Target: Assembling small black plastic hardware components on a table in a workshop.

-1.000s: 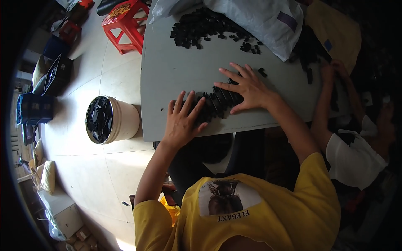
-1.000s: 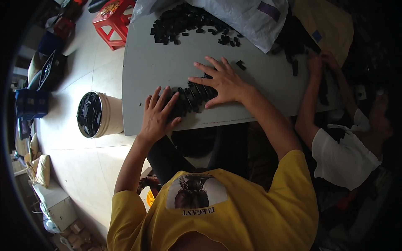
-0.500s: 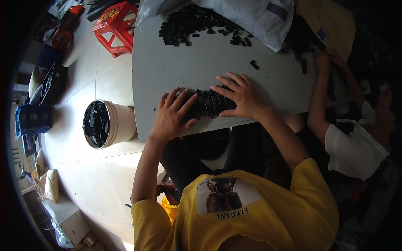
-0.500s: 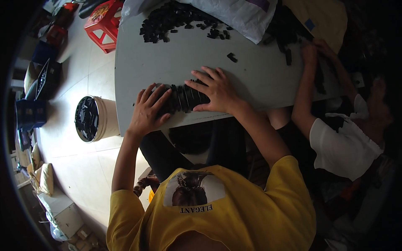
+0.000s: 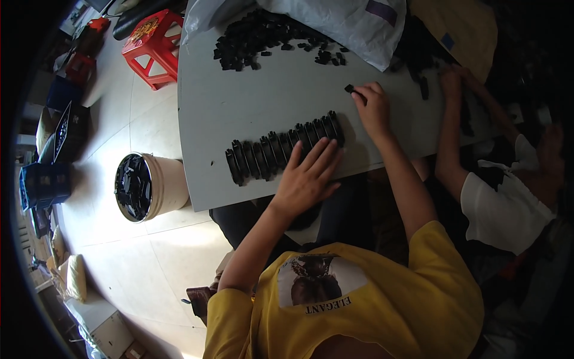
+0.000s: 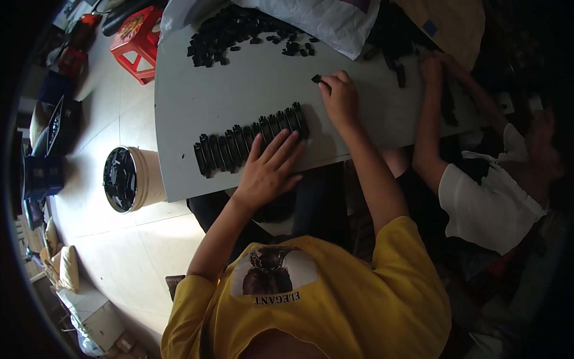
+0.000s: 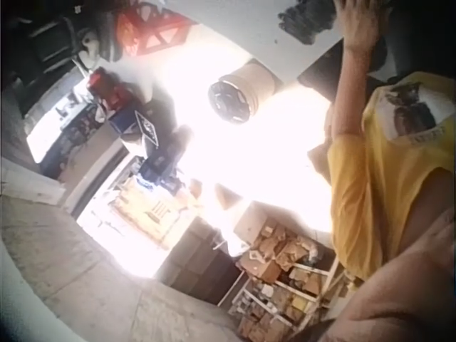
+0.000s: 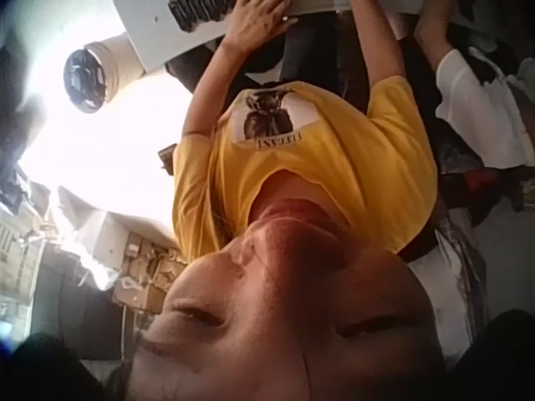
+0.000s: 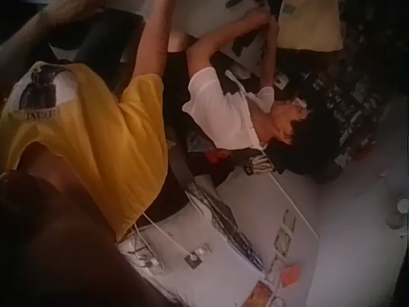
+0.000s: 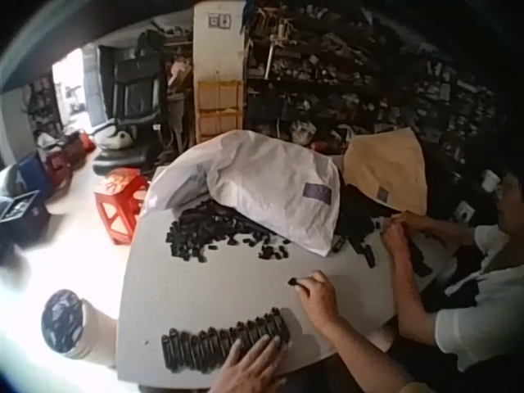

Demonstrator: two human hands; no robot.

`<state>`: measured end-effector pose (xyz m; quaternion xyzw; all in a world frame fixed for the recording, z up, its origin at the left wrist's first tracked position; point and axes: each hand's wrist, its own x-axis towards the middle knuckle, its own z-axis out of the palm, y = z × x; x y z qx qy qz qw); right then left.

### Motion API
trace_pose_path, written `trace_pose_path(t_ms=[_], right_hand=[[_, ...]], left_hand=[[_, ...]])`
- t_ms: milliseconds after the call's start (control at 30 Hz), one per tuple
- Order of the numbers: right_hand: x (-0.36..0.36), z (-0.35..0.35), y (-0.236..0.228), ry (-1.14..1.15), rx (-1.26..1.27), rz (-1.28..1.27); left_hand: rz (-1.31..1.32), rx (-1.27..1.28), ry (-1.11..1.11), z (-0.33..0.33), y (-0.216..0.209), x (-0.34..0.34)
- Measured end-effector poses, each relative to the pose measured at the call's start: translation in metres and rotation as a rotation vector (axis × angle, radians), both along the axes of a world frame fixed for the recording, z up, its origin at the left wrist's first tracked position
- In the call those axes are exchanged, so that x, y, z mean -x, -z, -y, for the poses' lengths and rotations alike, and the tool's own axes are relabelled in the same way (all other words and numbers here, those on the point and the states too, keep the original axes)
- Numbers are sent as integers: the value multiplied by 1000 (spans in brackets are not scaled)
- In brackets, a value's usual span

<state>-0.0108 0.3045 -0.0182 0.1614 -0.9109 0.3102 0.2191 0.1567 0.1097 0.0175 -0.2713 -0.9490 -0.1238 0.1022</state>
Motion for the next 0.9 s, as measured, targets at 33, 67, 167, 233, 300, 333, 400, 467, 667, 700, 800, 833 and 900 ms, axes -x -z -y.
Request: trace_pose_path(t_ms=[33, 67, 167, 233, 300, 333, 400, 467, 667, 700, 800, 833, 900], right_hand=[[1, -1, 3, -36, -19, -67], [-2, 2, 0, -38, -21, -65], [-20, 10, -16, -66, 22, 76], [-37, 19, -33, -197, 150, 230], [-48, 23, -38, -246, 149, 212], [-51, 25, -38, -296, 149, 191], [-51, 26, -37, -320, 116, 139], [-51, 27, -36, -331, 41, 51], [-53, 30, -42, -300, -165, 8], [-54, 31, -44, -303, -166, 9], [-58, 33, -59, -294, -268, 108], [-59, 34, -63, -295, -352, 186], [-61, 32, -67, -279, -441, 259]], left_hand=[[-6, -6, 2, -6, 1, 3], [-4, -8, 0, -8, 3, 4], [-2, 17, -54, -11, 4, 6], [17, 14, -54, -11, 3, 5], [12, 19, -56, -12, 4, 5], [4, 24, -59, -12, 4, 5], [6, 25, -60, -12, 4, 6], [7, 24, -64, -13, 4, 6], [11, 17, -57, -14, 4, 8], [12, 13, -55, -14, 4, 8], [9, 9, -59, -12, 5, 7], [3, 11, -62, -11, 6, 6], [5, 16, -57, -12, 5, 7]])
